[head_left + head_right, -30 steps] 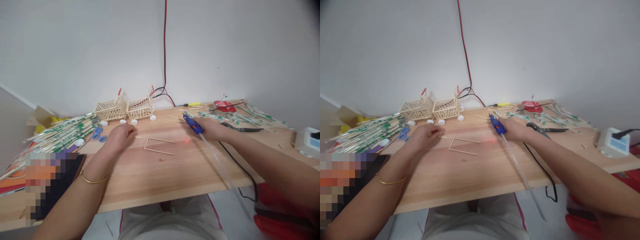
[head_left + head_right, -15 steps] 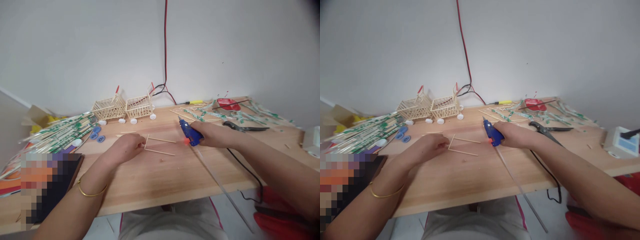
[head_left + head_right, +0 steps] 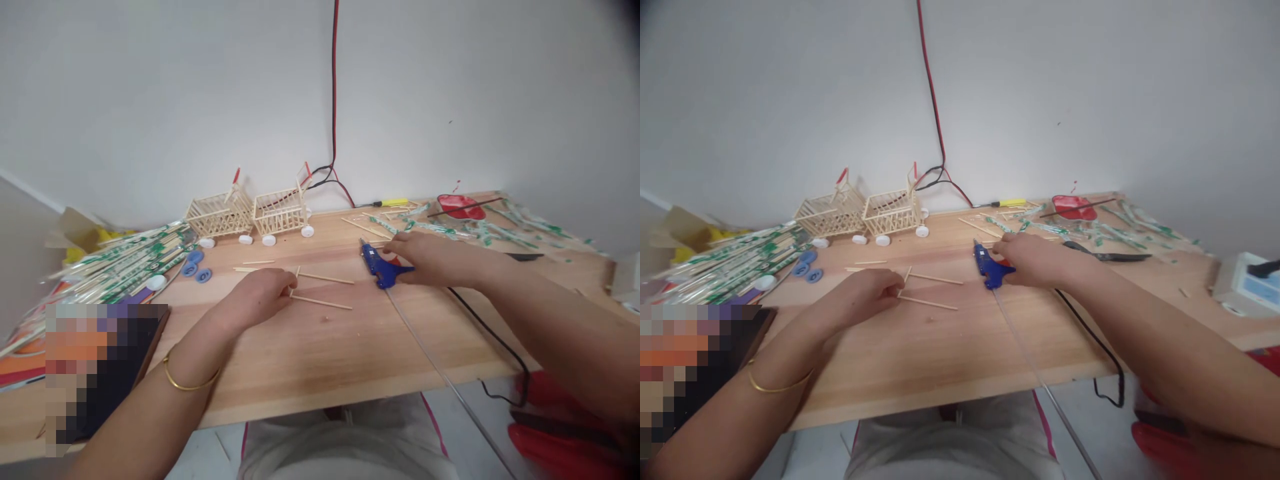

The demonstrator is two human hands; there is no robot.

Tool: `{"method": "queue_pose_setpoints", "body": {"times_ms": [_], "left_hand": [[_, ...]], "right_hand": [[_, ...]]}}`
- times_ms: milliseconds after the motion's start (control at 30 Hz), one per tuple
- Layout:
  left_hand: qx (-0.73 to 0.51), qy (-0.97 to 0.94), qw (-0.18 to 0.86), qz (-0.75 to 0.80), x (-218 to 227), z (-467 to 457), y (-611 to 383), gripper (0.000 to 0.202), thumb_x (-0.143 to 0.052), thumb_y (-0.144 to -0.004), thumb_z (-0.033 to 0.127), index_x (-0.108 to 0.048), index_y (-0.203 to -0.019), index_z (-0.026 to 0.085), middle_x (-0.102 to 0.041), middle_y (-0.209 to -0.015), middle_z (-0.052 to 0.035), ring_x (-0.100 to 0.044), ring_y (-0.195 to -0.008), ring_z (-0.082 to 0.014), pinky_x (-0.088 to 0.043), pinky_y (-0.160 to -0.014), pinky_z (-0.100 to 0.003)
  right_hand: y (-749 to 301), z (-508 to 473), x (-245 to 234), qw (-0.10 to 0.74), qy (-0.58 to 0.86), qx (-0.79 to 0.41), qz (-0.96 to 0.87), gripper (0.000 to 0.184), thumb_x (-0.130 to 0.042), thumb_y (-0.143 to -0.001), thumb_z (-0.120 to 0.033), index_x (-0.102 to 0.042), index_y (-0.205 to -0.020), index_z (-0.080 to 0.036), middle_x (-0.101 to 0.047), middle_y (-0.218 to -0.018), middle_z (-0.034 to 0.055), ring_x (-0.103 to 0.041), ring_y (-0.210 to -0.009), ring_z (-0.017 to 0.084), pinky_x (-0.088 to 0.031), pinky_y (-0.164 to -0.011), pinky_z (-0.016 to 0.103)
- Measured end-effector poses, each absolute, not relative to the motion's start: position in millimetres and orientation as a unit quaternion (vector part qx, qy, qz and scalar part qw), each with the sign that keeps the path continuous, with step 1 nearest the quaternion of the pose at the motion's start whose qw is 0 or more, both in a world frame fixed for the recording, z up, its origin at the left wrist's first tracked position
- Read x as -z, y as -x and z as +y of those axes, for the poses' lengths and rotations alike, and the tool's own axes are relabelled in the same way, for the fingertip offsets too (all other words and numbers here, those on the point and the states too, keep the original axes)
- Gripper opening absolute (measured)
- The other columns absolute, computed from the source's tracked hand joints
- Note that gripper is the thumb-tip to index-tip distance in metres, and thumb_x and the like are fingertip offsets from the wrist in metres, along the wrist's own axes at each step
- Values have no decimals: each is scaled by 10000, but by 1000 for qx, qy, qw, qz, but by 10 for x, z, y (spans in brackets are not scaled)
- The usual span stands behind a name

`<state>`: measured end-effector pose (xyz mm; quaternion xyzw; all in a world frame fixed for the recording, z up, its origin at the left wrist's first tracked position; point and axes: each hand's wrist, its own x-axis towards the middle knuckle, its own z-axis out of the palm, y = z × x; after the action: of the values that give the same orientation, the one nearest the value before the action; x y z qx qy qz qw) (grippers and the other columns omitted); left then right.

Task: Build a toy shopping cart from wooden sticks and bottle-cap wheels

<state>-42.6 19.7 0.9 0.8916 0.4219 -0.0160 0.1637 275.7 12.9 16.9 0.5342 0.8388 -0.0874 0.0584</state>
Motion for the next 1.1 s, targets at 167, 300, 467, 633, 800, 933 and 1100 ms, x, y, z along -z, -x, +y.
{"method": "queue_pose_setpoints", "body": {"times_ms": [167, 300, 467, 633, 800, 933, 1100], "left_hand": [[8, -887, 166, 431, 31, 198, 408, 67, -502, -737, 158, -559, -717, 187, -606, -708, -8, -513, -644, -146, -297, -568, -248], [0, -883, 168, 438, 59, 204, 396, 65, -506, -735, 176, -568, -720, 188, -607, -701, -7, -511, -634, -144, -296, -563, -249], [6, -882, 155, 445, 79, 206, 369, 88, -510, -746, 187, -595, -724, 182, -627, -719, -21, -527, -655, -153, -326, -582, -255], [5, -890, 142, 432, 119, 205, 374, 129, -502, -771, 192, -622, -724, 185, -639, -733, -28, -542, -669, -157, -351, -600, -258], [13, -891, 135, 434, 114, 201, 365, 150, -506, -773, 175, -650, -734, 183, -662, -770, -37, -569, -701, -163, -381, -630, -263], [23, -896, 123, 427, 95, 201, 353, 171, -495, -784, 172, -658, -734, 178, -663, -784, -49, -578, -722, -170, -395, -648, -270], [28, -896, 115, 428, 111, 198, 345, 192, -482, -789, 166, -668, -743, 175, -665, -790, -55, -584, -732, -174, -398, -659, -274]], "right_hand": [[-2359, 58, -155, 16, -507, 87, 858, 205, -531, -812, -284, -637, -962, -195, -655, -975, 73, -597, -845, 205, -384, -679, 275], [-2093, 88, -15, 38, -496, 78, 864, 200, -504, -817, -271, -653, -907, -170, -670, -957, 89, -609, -856, 213, -381, -695, 280], [-1990, 121, 109, 47, -489, 43, 870, 184, -510, -814, -285, -643, -819, -158, -664, -887, 101, -608, -824, 218, -367, -680, 290], [-1972, 133, 138, 30, -487, 31, 872, 202, -451, -835, -229, -638, -838, -152, -667, -892, 105, -607, -814, 216, -353, -650, 291], [-1960, 137, 152, 23, -475, 29, 879, 188, -466, -829, -226, -636, -817, -148, -665, -884, 110, -603, -811, 214, -344, -647, 291], [-1958, 133, 154, 22, -476, 34, 879, 184, -469, -822, -225, -635, -818, -148, -663, -880, 107, -599, -792, 206, -332, -640, 287], [-1935, 143, 146, 26, -480, 48, 876, 182, -469, -816, -216, -637, -824, -148, -659, -896, 109, -596, -805, 204, -340, -652, 284]]}}
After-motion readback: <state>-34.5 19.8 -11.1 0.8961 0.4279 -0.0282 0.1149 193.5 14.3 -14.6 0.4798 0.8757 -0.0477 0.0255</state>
